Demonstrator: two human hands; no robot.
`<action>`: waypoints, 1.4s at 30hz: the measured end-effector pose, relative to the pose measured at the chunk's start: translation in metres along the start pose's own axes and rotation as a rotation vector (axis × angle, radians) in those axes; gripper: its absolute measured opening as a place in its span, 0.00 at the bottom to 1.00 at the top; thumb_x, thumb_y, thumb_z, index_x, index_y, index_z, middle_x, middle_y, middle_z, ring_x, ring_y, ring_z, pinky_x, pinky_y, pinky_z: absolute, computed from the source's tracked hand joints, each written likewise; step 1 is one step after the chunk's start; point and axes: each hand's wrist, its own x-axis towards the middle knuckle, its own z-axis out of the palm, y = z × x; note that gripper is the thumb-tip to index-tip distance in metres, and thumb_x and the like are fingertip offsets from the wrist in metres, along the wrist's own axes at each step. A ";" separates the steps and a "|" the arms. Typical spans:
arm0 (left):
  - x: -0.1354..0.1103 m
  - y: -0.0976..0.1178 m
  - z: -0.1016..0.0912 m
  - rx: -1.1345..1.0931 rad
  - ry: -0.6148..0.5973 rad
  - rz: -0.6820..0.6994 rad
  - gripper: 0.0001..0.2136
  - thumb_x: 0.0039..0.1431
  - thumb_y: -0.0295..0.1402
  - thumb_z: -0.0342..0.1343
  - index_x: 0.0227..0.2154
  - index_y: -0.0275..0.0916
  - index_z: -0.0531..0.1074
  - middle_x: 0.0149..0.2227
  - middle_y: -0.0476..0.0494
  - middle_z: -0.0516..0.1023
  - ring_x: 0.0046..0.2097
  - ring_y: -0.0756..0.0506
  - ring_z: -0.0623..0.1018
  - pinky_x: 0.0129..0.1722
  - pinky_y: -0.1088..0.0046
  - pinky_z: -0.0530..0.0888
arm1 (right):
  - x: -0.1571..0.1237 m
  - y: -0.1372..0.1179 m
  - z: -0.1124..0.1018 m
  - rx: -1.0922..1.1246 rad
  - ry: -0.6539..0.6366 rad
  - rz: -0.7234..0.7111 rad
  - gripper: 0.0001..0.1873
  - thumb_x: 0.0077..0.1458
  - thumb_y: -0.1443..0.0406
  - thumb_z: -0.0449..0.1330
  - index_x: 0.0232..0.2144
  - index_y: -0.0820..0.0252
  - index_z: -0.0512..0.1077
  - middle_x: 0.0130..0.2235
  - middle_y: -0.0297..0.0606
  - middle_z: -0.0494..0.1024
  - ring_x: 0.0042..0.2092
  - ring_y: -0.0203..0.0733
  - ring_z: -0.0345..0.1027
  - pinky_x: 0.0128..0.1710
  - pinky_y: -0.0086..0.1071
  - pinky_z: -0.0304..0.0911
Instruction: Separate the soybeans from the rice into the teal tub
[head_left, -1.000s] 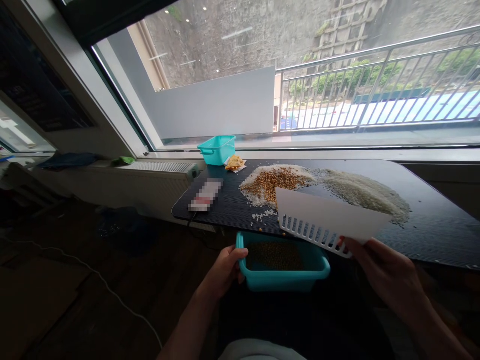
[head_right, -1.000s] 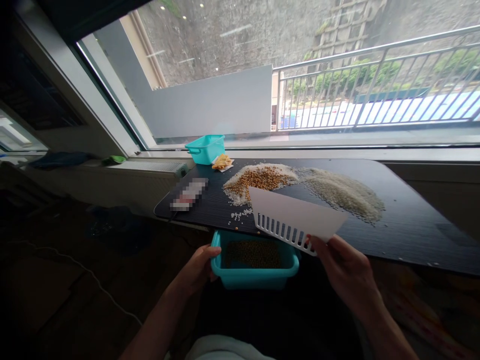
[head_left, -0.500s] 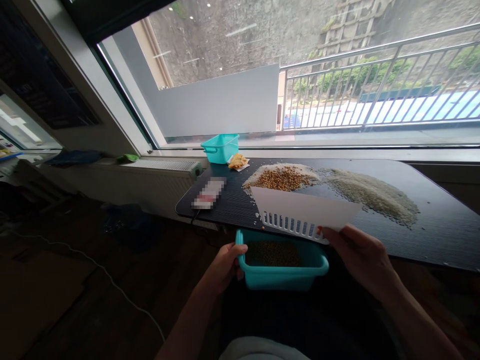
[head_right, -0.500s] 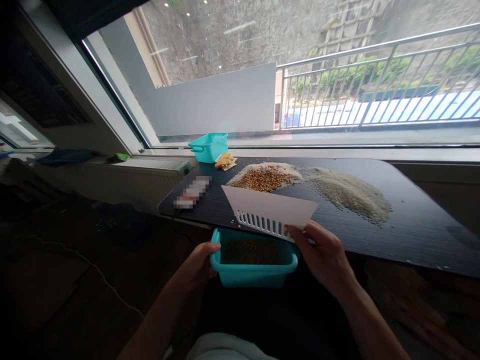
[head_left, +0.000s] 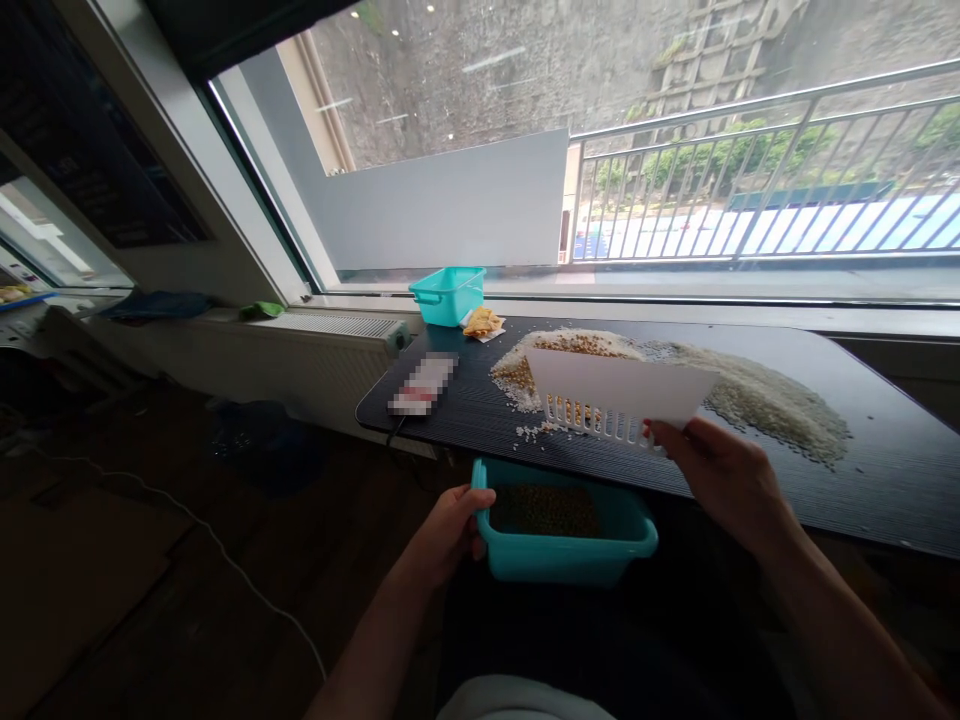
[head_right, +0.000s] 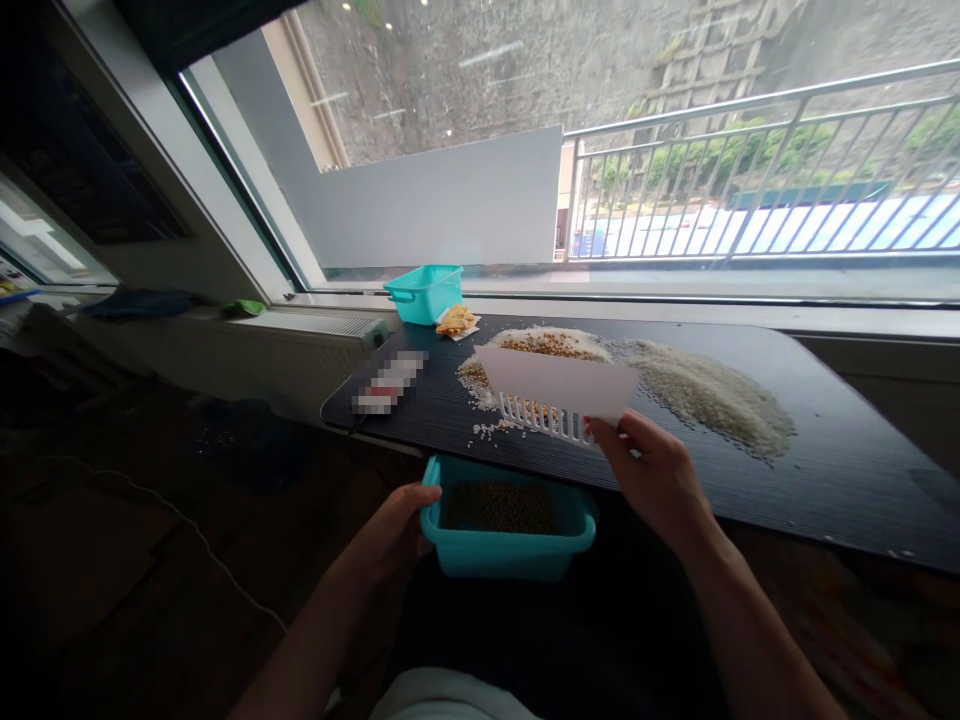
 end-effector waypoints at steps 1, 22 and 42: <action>0.000 0.000 0.000 -0.006 -0.001 -0.001 0.17 0.44 0.44 0.63 0.17 0.39 0.62 0.12 0.57 0.60 0.13 0.55 0.61 0.13 0.79 0.58 | 0.001 0.001 0.001 0.000 -0.004 0.003 0.16 0.48 0.51 0.59 0.26 0.55 0.77 0.27 0.34 0.79 0.29 0.40 0.70 0.32 0.34 0.65; -0.002 0.003 -0.001 0.010 0.026 -0.001 0.17 0.43 0.44 0.63 0.18 0.39 0.63 0.12 0.57 0.61 0.14 0.55 0.61 0.14 0.79 0.58 | -0.007 0.006 0.012 0.075 -0.117 -0.014 0.19 0.49 0.49 0.60 0.28 0.58 0.78 0.28 0.35 0.79 0.31 0.41 0.71 0.32 0.32 0.65; -0.002 0.001 -0.003 -0.021 -0.010 0.020 0.17 0.47 0.43 0.61 0.17 0.38 0.63 0.13 0.56 0.61 0.15 0.55 0.62 0.14 0.79 0.60 | 0.010 0.009 -0.026 -0.072 0.219 0.231 0.15 0.43 0.50 0.59 0.22 0.53 0.73 0.22 0.35 0.76 0.28 0.43 0.71 0.29 0.35 0.65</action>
